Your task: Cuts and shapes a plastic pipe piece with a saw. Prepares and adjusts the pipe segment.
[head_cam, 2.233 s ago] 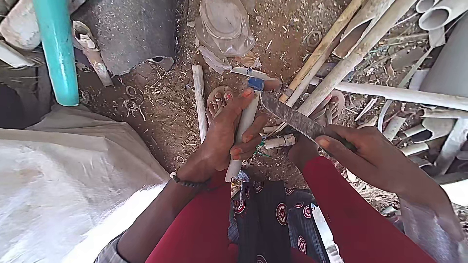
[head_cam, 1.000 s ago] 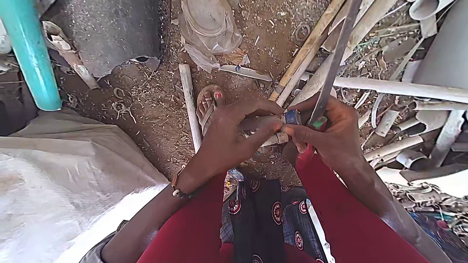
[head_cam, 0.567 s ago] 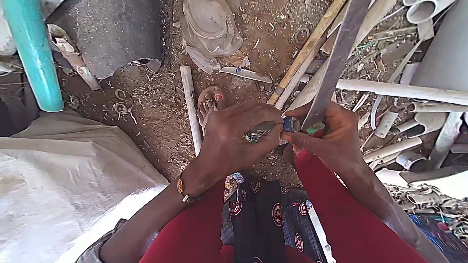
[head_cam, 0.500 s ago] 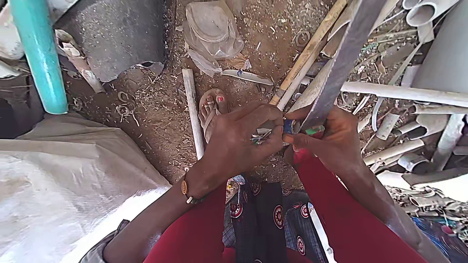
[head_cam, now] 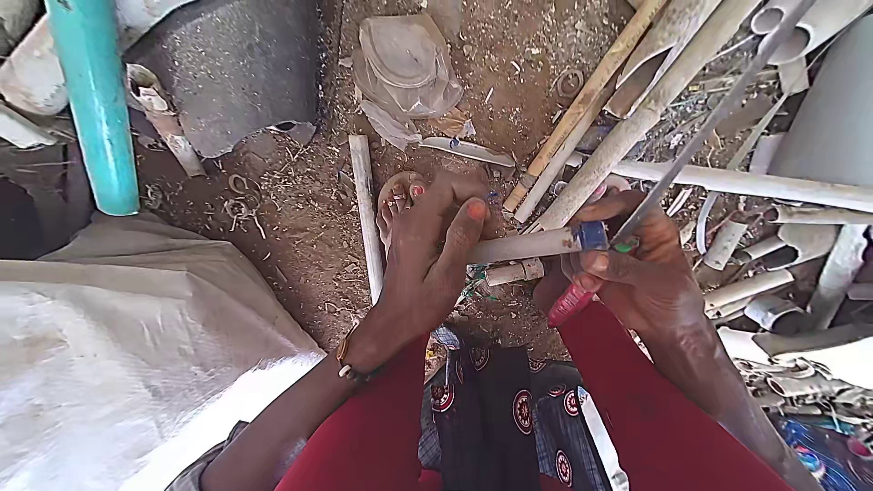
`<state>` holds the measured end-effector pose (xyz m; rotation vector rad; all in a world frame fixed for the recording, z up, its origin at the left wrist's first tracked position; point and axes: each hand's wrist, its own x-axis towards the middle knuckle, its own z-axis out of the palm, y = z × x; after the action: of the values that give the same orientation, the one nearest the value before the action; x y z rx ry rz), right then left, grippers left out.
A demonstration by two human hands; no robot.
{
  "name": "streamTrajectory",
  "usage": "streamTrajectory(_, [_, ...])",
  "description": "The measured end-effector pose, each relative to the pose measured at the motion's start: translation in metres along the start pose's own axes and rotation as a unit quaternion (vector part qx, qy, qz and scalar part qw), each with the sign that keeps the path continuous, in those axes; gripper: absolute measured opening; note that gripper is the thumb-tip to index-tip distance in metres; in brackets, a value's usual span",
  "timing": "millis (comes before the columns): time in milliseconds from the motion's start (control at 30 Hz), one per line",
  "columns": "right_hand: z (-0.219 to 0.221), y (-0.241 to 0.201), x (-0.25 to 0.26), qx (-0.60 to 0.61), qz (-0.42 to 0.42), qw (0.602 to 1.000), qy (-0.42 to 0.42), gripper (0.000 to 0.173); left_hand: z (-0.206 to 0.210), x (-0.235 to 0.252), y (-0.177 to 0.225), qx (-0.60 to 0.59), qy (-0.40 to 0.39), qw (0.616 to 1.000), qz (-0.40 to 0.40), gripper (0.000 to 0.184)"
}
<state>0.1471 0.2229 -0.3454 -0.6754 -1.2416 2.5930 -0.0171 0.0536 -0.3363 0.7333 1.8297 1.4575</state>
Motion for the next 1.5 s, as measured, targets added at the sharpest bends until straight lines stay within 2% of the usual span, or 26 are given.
streamTrajectory(100, [-0.002, 0.001, 0.001, 0.033, 0.001, 0.999, -0.017, 0.033, 0.002, 0.001, 0.005, 0.043, 0.026, 0.998, 0.022, 0.016])
streamTrajectory(167, [-0.003, 0.001, 0.002, 0.037, 0.002, 0.999, -0.034, 0.033, 0.002, 0.005, 0.011, 0.08, 0.044, 0.994, 0.055, 0.021])
streamTrajectory(200, [-0.003, 0.001, 0.003, 0.035, 0.002, 0.999, -0.039, 0.033, 0.002, 0.006, 0.013, 0.091, 0.043, 0.992, 0.081, 0.017])
streamTrajectory(333, [0.0, 0.002, 0.002, -0.009, 0.006, 0.999, -0.046, 0.031, 0.004, 0.006, 0.021, 0.145, -0.01, 0.979, 0.141, 0.016])
streamTrajectory(600, [-0.002, 0.003, 0.002, -0.085, -0.019, 0.995, -0.047, 0.033, 0.005, 0.001, 0.019, 0.146, -0.081, 0.983, 0.077, 0.022])
streamTrajectory(700, [-0.001, 0.003, 0.003, -0.102, -0.014, 0.993, -0.055, 0.031, 0.006, -0.001, 0.013, 0.109, -0.079, 0.987, 0.09, 0.02])
streamTrajectory(833, [0.002, 0.003, 0.004, -0.114, -0.01, 0.992, -0.062, 0.029, 0.005, -0.002, 0.013, 0.117, -0.06, 0.984, 0.124, 0.014])
streamTrajectory(1067, [0.001, 0.006, 0.0, -0.11, 0.009, 0.992, -0.059, 0.03, 0.002, -0.002, 0.011, 0.12, -0.082, 0.984, 0.107, 0.013])
streamTrajectory(1267, [0.001, 0.004, -0.002, -0.123, 0.023, 0.99, -0.063, 0.03, 0.004, -0.002, 0.008, 0.113, -0.074, 0.982, 0.131, 0.007])
streamTrajectory(1500, [-0.001, 0.005, -0.001, -0.113, 0.017, 0.992, -0.054, 0.032, 0.007, -0.002, 0.004, 0.003, -0.098, 0.995, 0.019, 0.014])
